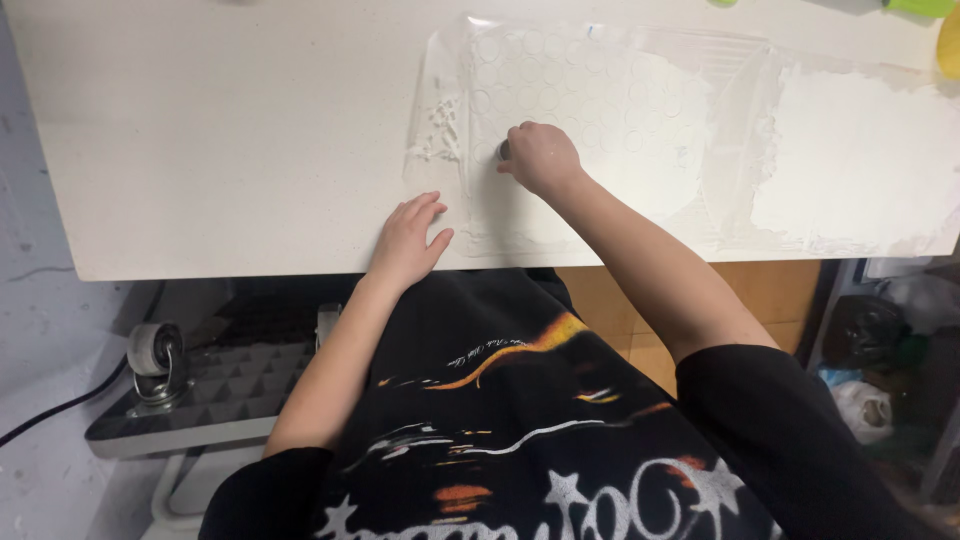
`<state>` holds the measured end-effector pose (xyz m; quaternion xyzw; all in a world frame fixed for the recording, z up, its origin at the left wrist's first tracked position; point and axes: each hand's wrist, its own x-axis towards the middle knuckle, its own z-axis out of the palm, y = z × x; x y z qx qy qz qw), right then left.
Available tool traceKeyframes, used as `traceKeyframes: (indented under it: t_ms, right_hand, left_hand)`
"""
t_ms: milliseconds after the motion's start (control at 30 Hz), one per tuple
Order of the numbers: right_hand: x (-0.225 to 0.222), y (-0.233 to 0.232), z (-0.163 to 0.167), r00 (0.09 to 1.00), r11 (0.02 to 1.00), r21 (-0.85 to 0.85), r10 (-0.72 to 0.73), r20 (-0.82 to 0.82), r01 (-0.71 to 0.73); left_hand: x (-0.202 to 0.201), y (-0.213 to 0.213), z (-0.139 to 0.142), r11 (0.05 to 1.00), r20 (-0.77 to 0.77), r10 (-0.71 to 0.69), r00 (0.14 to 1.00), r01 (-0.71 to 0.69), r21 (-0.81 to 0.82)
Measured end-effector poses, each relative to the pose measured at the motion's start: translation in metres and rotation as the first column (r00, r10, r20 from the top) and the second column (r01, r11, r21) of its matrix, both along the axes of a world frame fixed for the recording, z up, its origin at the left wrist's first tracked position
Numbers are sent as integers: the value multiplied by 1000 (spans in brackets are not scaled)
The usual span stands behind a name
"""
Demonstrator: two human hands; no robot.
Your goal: The person presses a small round metal cutter into a flat white sheet of fondant laid on the table, repeatedly stamping circles across the sheet. They occasionally lift the cutter and clear accumulated scraps from it with their fingers before resuming stamping.
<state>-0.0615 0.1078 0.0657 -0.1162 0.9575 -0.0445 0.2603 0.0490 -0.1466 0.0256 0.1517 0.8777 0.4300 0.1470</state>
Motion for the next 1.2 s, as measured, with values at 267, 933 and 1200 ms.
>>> traceKeyframes:
  t_ms: [267, 933, 1200]
  right_hand:
    - [19, 32, 40, 899, 878, -206, -436, 28, 432]
    - [28, 36, -2, 960, 965, -173, -226, -164, 197]
    - [20, 30, -10, 986, 988, 27, -148, -73, 150]
  left_hand:
    - [-2, -1, 1, 1000, 37, -12, 999, 12, 8]
    - [-2, -3, 0, 999, 36, -22, 999, 20, 42]
    - [-1, -3, -1, 999, -9, -13, 1000, 13, 53]
